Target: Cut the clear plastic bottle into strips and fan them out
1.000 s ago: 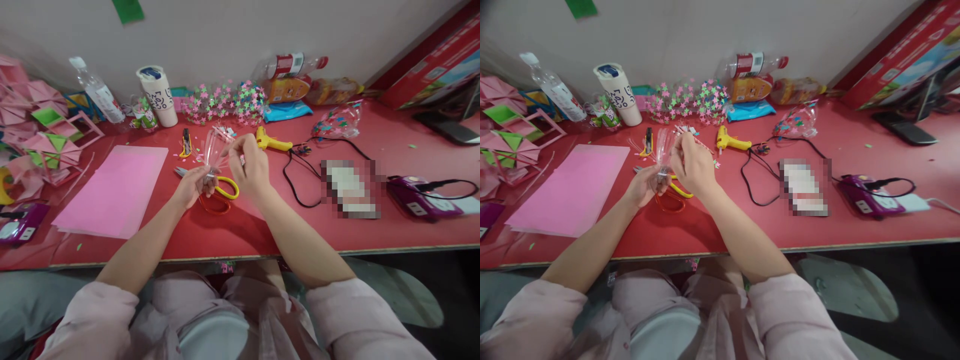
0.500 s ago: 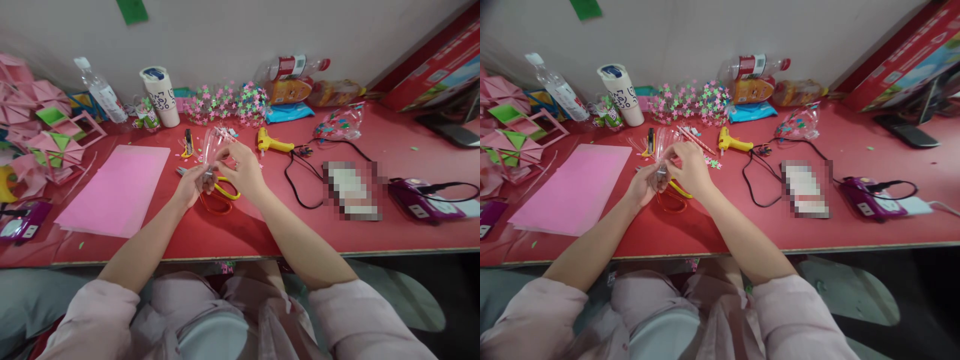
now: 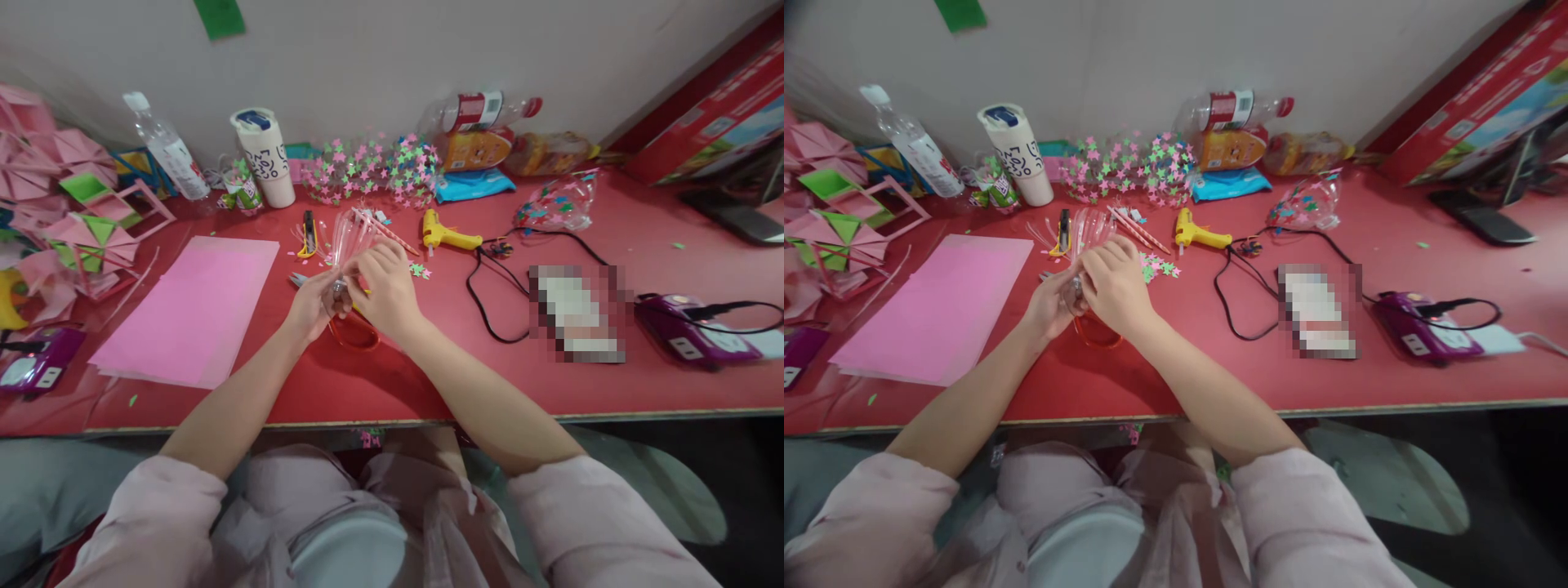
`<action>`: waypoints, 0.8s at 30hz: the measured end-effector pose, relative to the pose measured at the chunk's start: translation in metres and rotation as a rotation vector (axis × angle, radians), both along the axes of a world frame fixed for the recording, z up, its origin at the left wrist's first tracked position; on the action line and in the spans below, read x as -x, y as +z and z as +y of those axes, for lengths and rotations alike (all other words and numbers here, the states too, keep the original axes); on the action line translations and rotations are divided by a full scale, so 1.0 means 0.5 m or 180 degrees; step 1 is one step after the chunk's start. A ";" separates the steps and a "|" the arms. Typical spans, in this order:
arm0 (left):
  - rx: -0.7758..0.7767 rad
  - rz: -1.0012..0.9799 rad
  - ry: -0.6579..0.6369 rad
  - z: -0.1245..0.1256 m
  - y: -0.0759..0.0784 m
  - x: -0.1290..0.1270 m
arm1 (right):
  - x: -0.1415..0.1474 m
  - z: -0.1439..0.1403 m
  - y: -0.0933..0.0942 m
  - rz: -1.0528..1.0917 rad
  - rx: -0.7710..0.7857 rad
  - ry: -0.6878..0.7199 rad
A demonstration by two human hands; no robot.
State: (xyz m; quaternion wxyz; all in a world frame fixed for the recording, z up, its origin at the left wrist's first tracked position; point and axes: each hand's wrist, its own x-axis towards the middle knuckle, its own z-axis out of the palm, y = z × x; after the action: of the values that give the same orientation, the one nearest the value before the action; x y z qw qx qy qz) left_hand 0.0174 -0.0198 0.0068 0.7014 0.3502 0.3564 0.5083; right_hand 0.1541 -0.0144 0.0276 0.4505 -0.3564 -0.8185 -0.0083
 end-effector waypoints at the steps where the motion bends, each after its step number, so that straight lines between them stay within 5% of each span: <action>1: 0.0004 -0.0001 -0.0022 0.000 0.001 0.001 | 0.000 -0.001 0.000 -0.0021 -0.0056 -0.0004; 15: -0.0215 0.0075 -0.0365 0.000 0.004 0.004 | -0.011 -0.002 0.012 0.0238 -0.0234 -0.0084; 24: -0.0020 0.0084 -0.0289 0.003 0.001 0.007 | -0.045 -0.001 0.049 0.1098 -0.0235 -0.0325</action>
State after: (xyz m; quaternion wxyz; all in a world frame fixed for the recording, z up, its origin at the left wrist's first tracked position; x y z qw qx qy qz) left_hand 0.0139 -0.0182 0.0071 0.7178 0.3749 0.3478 0.4724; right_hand 0.1766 -0.0152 0.0524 0.5960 -0.3769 -0.7091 0.0000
